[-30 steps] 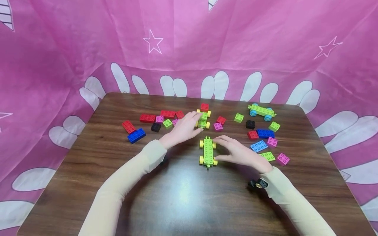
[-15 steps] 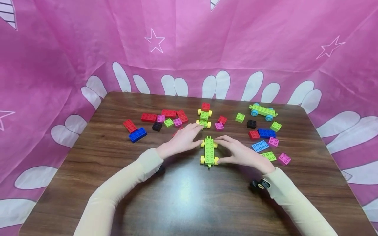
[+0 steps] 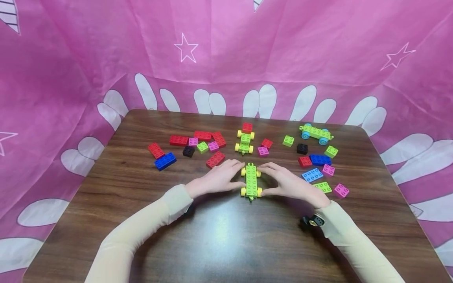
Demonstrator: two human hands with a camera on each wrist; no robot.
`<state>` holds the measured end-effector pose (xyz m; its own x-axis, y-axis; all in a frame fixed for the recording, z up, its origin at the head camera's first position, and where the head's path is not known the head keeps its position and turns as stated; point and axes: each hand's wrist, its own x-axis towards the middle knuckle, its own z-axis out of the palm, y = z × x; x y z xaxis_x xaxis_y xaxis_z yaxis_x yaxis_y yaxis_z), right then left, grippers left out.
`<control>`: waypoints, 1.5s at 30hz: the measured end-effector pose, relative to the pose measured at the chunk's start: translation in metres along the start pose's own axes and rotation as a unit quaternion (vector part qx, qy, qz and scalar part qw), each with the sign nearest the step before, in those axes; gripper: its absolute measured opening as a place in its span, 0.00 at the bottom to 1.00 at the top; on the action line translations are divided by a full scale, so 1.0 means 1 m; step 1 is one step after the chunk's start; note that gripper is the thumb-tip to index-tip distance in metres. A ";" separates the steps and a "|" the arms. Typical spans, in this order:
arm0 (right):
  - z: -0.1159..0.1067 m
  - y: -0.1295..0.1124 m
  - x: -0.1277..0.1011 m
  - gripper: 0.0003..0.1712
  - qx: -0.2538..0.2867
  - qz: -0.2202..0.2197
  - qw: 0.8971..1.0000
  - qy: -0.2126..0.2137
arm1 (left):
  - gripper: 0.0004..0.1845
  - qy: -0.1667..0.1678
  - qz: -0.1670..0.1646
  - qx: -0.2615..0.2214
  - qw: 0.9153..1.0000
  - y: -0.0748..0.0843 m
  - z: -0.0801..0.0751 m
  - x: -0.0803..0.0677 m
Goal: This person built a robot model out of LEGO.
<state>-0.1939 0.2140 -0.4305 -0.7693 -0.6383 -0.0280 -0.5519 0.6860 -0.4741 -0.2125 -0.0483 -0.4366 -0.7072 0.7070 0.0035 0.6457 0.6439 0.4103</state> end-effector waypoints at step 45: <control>-0.034 0.025 0.024 0.32 -0.061 0.019 0.996 0.057 | 0.44 -0.001 0.021 -0.001 1.000 -0.004 -0.005 -0.009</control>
<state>-0.2372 0.2279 -0.4130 -0.8176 -0.5726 0.0603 -0.5522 0.7501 -0.3638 -0.2099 -0.0591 -0.4335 -0.6787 0.7341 0.0191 0.6747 0.6131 0.4109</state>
